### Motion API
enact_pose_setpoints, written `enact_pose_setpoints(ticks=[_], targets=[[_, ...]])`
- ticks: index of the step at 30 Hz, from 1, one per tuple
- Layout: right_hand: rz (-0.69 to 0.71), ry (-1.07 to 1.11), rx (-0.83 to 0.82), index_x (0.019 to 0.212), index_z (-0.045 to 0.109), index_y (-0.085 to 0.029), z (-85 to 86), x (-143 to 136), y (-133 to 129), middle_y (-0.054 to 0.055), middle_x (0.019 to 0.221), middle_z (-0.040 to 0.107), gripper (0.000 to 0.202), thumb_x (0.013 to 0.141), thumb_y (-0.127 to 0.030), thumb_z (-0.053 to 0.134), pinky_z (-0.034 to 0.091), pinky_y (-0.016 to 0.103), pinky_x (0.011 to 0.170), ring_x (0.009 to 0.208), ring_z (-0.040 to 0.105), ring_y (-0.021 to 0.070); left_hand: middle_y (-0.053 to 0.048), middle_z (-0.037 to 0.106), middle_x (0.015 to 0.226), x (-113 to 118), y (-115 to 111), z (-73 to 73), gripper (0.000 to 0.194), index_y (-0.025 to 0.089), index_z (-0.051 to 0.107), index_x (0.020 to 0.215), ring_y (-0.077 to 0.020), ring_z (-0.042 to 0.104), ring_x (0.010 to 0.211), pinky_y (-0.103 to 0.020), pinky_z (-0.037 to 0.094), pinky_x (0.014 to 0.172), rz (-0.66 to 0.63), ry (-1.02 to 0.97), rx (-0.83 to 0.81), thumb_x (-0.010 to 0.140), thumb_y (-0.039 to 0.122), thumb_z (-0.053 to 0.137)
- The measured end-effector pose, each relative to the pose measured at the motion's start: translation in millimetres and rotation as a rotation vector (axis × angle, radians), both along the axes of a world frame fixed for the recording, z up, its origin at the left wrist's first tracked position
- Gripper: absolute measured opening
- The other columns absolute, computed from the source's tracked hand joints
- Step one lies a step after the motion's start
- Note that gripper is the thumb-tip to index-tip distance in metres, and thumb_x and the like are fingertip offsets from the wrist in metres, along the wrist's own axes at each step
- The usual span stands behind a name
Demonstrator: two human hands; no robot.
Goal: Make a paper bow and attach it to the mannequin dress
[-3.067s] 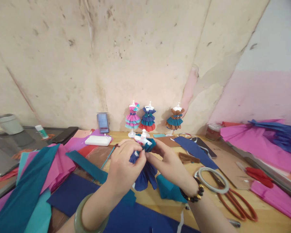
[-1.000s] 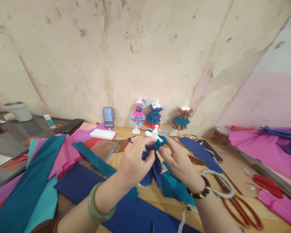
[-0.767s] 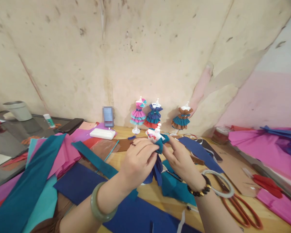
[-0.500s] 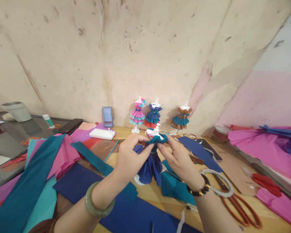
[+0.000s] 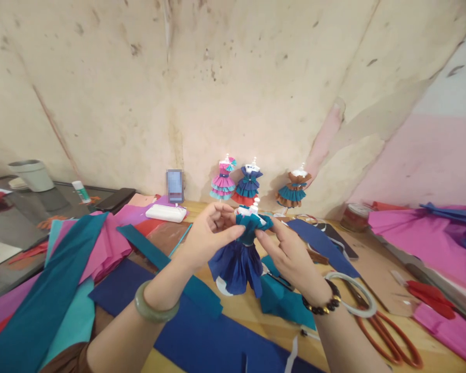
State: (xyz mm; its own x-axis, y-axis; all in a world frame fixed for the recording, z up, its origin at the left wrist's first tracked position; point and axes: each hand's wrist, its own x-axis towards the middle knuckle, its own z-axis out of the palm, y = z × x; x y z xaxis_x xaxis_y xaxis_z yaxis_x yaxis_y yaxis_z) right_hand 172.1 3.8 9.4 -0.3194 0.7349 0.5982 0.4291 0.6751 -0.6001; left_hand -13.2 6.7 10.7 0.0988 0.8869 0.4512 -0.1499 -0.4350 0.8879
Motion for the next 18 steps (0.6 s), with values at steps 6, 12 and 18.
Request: enact_pose_setpoints(ticks=[6,12,18], targets=[[0.017,0.012,-0.005,0.117,0.058,-0.022,-1.1,0.7,1.6,0.007,0.107,0.068,0.028,0.094,-0.032,0.047,0.048,0.032,0.084,0.093,0.063,0.0219,0.000,0.064,0.080,-4.8,6.9,-3.8,0.032,0.018,0.055,0.084,-0.0120,0.062,0.072,-0.026,0.051,0.070,-0.049,-0.030,-0.041,0.064,0.024,0.079],[0.018,0.007,-0.018,0.117,0.057,-0.022,0.0,-0.1,-0.6,0.006,0.107,0.067,0.027,0.094,-0.033,0.047,0.047,0.031,0.084,0.094,0.063,0.0211,0.003,0.060,0.067,-0.5,8.7,-5.6,0.028,0.016,0.053,0.068,-0.0092,0.058,0.062,-0.023,0.050,0.063,-0.020,-0.069,-0.053,0.063,0.025,0.079],[0.002,-0.002,-0.032,0.113,0.058,-0.021,-0.7,0.6,-0.5,0.005,0.099,0.068,0.026,0.094,-0.035,0.046,0.048,0.030,0.081,0.089,0.063,0.0209,0.000,0.063,0.071,-2.1,4.9,-4.1,0.022,0.016,0.060,0.076,-0.0102,0.060,0.065,-0.024,0.049,0.065,-0.091,-0.024,-0.047,0.071,0.030,0.075]])
